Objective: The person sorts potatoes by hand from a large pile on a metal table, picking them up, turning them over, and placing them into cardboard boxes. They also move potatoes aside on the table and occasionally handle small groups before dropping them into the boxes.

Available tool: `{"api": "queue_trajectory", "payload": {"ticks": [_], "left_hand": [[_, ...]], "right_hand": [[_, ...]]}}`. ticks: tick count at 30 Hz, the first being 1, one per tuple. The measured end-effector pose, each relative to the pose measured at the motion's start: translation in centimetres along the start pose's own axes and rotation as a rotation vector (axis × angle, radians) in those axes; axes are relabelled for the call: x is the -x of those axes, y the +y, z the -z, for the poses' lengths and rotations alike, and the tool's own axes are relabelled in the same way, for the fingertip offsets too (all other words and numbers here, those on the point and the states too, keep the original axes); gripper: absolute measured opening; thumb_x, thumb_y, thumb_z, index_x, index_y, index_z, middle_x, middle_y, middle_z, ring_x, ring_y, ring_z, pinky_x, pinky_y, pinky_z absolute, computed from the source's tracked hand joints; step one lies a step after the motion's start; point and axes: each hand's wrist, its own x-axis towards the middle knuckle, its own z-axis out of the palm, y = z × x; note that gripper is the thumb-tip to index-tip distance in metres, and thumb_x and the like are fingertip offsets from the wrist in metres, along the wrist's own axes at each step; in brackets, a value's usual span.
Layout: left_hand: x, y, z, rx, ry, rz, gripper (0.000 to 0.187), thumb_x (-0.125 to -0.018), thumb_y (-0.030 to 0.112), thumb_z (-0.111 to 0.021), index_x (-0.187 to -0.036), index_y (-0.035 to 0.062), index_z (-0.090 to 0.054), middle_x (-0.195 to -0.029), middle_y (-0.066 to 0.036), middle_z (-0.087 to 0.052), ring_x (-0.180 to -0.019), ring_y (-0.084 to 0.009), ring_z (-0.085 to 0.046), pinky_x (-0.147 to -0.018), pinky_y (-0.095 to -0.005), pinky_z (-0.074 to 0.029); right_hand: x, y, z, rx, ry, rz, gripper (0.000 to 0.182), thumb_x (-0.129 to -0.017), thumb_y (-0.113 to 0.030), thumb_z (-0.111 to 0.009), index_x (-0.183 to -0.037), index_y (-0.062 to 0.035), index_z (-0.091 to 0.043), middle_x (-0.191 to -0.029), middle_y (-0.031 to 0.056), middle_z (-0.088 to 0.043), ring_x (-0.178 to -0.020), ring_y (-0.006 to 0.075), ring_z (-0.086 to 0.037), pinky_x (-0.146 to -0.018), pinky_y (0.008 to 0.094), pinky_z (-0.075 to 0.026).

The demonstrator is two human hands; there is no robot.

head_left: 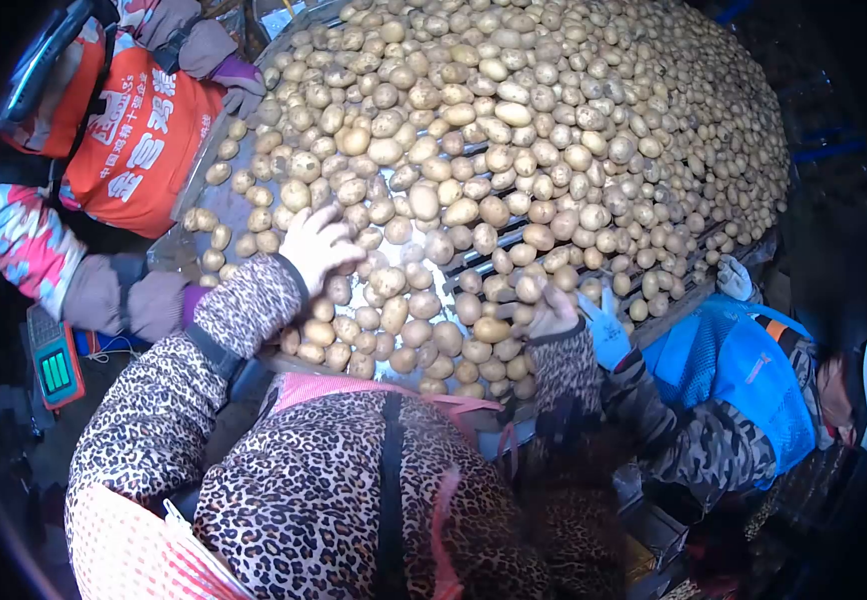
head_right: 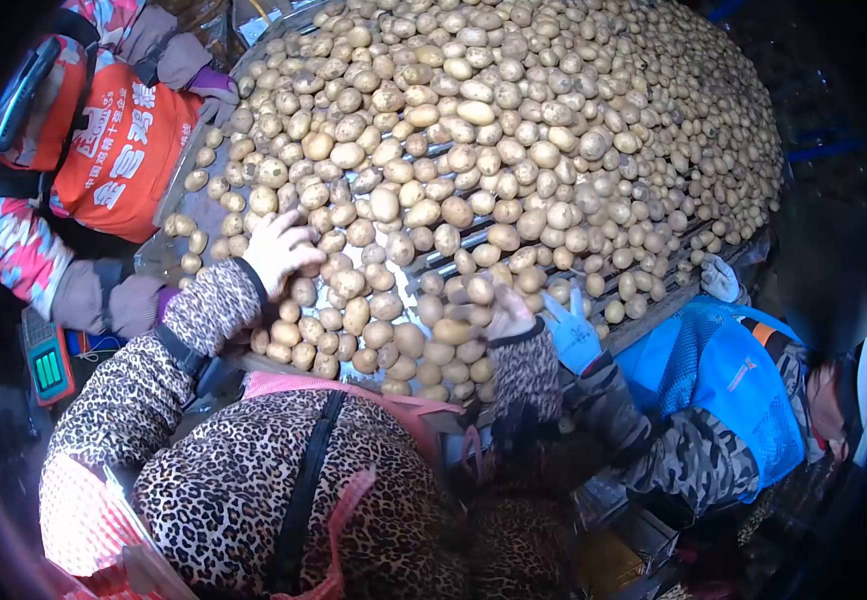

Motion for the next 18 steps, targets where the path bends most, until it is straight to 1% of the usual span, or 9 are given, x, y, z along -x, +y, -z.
{"api": "queue_trajectory", "payload": {"ticks": [2,4,6,9,12,13,15,17,18], "left_hand": [[-0.8,-0.2,1.6,0.248,0.109,0.117,0.043,-0.077,0.011,-0.056,-0.119,0.0144,-0.064,-0.13,-0.018,-0.056,-0.122,-0.0429,-0.049,-0.106,-0.0543,-0.035],[-4.0,3.8,3.8,0.761,0.295,0.359,0.039,-0.088,0.008,-0.052,-0.126,0.0047,-0.059,-0.127,-0.015,-0.059,-0.119,-0.0296,-0.055,-0.106,-0.0422,-0.04],[-7.0,9.2,5.6,1.303,0.304,0.607,0.036,-0.096,0.01,-0.05,-0.131,-0.0013,-0.053,-0.123,-0.012,-0.061,-0.114,-0.0195,-0.058,-0.101,-0.0323,-0.045],[-7.1,15.1,2.6,1.247,-0.041,0.274,0.042,-0.095,0.022,-0.056,-0.131,0.0002,-0.053,-0.128,-0.013,-0.057,-0.108,-0.02,-0.06,-0.096,-0.0316,-0.047],[-8.4,16.6,0.9,1.121,-0.044,0.129,0.042,-0.095,0.032,-0.054,-0.126,0.0034,-0.057,-0.127,-0.016,-0.056,-0.111,-0.0269,-0.058,-0.097,-0.0398,-0.045],[-9.1,16.6,0.6,1.081,-0.002,0.137,0.042,-0.095,0.035,-0.053,-0.123,0.0047,-0.059,-0.127,-0.017,-0.057,-0.112,-0.03,-0.057,-0.097,-0.0437,-0.043],[-12.7,15.0,0.4,0.502,0.138,-0.138,0.039,-0.091,0.031,-0.053,-0.119,0.0044,-0.06,-0.122,-0.021,-0.058,-0.112,-0.0365,-0.055,-0.098,-0.046,-0.042],[-16.2,15.8,-1.8,0.403,0.077,-0.3,0.041,-0.083,0.025,-0.057,-0.118,0.0044,-0.059,-0.119,-0.023,-0.058,-0.114,-0.0396,-0.052,-0.1,-0.0476,-0.041],[-17.8,18.4,-0.9,0.353,-0.178,-0.328,0.043,-0.078,0.022,-0.06,-0.117,0.0048,-0.06,-0.119,-0.022,-0.058,-0.118,-0.0382,-0.05,-0.101,-0.0477,-0.04]], "right_hand": [[0.8,3.6,-1.6,-0.422,-0.186,0.108,0.048,-0.097,-0.049,-0.049,-0.125,-0.0098,-0.051,-0.113,0.0162,-0.06,-0.092,0.034,-0.066,-0.06,0.0422,-0.056],[1.5,6.4,-3.5,-0.368,0.065,0.06,0.03,-0.094,-0.038,-0.056,-0.099,-0.0089,-0.061,-0.084,0.0095,-0.063,-0.067,0.0217,-0.06,-0.048,0.0298,-0.046],[2.3,7.7,-7.6,-0.55,0.059,-0.144,0.027,-0.096,-0.034,-0.054,-0.103,-0.0091,-0.062,-0.085,0.0069,-0.061,-0.063,0.0158,-0.055,-0.048,0.0273,-0.044],[4.8,8.9,-9.9,-0.619,-0.45,0.01,0.053,-0.095,-0.036,-0.054,-0.142,-0.0148,-0.044,-0.115,0.0098,-0.061,-0.076,0.018,-0.059,-0.049,0.0287,-0.046],[7.0,11.7,-5.9,-0.659,-0.467,0.053,0.07,-0.085,-0.024,-0.066,-0.148,-0.0163,-0.037,-0.127,0.0132,-0.056,-0.092,0.0285,-0.061,-0.062,0.0393,-0.051],[7.0,12.6,-5.0,-0.725,-0.692,0.135,0.056,-0.088,-0.026,-0.065,-0.139,-0.0119,-0.047,-0.127,0.013,-0.055,-0.094,0.0283,-0.062,-0.064,0.0387,-0.053],[8.8,15.1,-4.1,-0.761,-0.568,0.305,0.041,-0.092,-0.026,-0.058,-0.129,-0.0076,-0.054,-0.125,0.0196,-0.057,-0.085,0.0269,-0.06,-0.057,0.0331,-0.051],[11.6,15.4,-5.4,-0.826,-0.454,0.357,0.026,-0.094,-0.024,-0.058,-0.113,-0.0064,-0.061,-0.117,0.0153,-0.06,-0.087,0.0263,-0.058,-0.064,0.0343,-0.051],[12.9,15.9,-6.0,-0.869,-0.356,0.361,0.025,-0.094,-0.026,-0.059,-0.11,-0.0061,-0.061,-0.113,0.0139,-0.061,-0.088,0.0261,-0.058,-0.067,0.0362,-0.051]]}}
